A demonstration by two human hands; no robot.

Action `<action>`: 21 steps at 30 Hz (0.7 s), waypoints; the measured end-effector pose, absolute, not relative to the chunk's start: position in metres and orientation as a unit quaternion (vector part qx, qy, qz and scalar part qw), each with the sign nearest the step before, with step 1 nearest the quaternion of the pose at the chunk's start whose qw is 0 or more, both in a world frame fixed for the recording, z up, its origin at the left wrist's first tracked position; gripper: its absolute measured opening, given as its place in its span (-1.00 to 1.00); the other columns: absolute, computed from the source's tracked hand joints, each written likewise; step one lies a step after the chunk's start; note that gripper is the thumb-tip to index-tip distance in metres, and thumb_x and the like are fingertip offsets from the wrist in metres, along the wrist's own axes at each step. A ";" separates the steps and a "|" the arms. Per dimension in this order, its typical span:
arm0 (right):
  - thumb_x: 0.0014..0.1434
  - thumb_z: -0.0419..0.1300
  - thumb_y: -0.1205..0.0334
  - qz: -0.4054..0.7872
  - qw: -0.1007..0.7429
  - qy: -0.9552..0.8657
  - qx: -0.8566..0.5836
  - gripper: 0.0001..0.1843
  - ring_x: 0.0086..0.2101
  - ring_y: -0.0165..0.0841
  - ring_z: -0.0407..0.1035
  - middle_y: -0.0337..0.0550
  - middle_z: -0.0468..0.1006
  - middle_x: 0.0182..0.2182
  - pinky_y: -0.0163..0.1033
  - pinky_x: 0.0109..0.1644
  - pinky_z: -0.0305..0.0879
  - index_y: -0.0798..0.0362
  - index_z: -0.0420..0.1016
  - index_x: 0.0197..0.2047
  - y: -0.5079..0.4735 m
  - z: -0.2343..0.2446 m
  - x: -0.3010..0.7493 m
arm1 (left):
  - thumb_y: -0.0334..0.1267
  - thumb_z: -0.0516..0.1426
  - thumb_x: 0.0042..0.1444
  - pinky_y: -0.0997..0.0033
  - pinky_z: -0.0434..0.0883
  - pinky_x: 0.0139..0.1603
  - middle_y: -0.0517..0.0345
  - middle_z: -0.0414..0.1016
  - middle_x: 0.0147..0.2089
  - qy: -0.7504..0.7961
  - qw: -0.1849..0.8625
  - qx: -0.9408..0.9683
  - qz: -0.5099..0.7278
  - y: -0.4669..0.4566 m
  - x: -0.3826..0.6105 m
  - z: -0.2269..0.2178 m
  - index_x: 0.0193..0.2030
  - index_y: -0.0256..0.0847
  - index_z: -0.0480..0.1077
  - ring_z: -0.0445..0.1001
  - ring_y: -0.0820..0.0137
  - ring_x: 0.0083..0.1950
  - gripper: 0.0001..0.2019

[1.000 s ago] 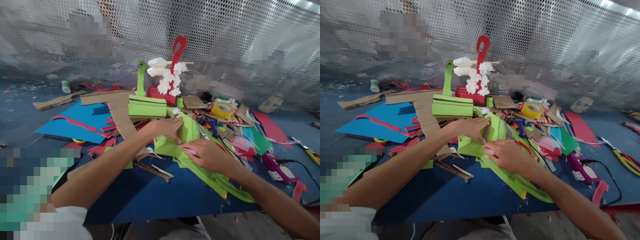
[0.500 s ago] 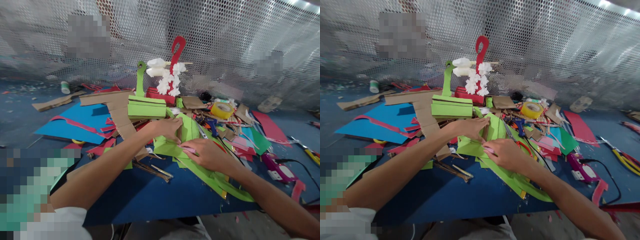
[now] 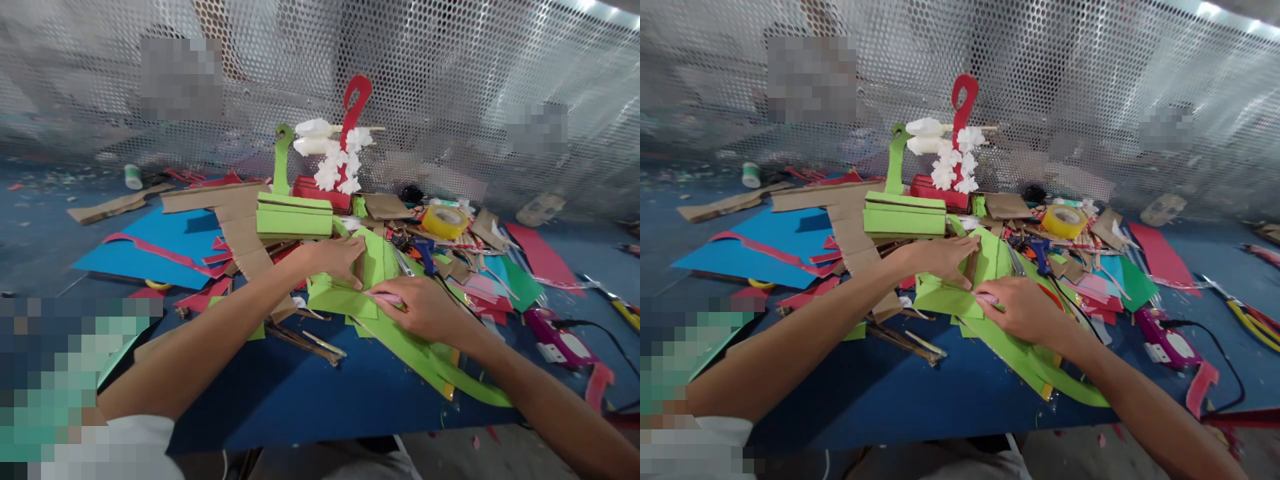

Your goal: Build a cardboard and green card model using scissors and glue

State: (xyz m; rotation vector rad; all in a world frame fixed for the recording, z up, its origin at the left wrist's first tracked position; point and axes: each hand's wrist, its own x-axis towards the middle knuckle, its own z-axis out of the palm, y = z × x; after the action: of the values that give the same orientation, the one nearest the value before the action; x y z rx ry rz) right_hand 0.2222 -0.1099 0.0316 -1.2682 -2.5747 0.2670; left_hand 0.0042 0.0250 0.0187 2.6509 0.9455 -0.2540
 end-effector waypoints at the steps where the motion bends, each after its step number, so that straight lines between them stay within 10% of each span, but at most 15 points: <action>1: 0.48 0.11 0.07 0.093 0.129 -0.886 -0.435 -0.67 -0.17 -0.23 0.62 -0.09 0.75 -0.10 -0.21 -0.10 0.36 -0.02 0.66 0.07 -0.110 0.031 0.223 | 0.34 0.28 -0.03 0.12 0.31 0.39 -0.31 0.11 0.59 0.328 0.155 0.928 -0.087 0.026 0.004 0.017 0.55 -0.23 0.00 0.18 -0.15 0.55 0.13; 21: 0.36 0.20 -0.03 0.363 0.133 -0.826 -0.409 -0.61 -0.42 -0.37 0.47 -0.16 0.68 -0.39 -0.29 -0.34 0.28 0.06 0.72 -0.26 -0.042 0.053 0.227 | 0.30 0.27 0.00 0.13 0.29 0.41 -0.35 0.03 0.61 0.327 0.153 0.927 -0.102 0.019 0.005 0.029 0.55 -0.29 -0.02 0.14 -0.15 0.56 0.12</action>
State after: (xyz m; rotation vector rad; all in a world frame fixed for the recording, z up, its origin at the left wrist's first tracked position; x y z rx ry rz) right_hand 0.2272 -0.0422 0.0530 -1.1869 -2.3974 1.0543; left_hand 0.0054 0.0186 0.0292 2.6586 0.9379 -0.2939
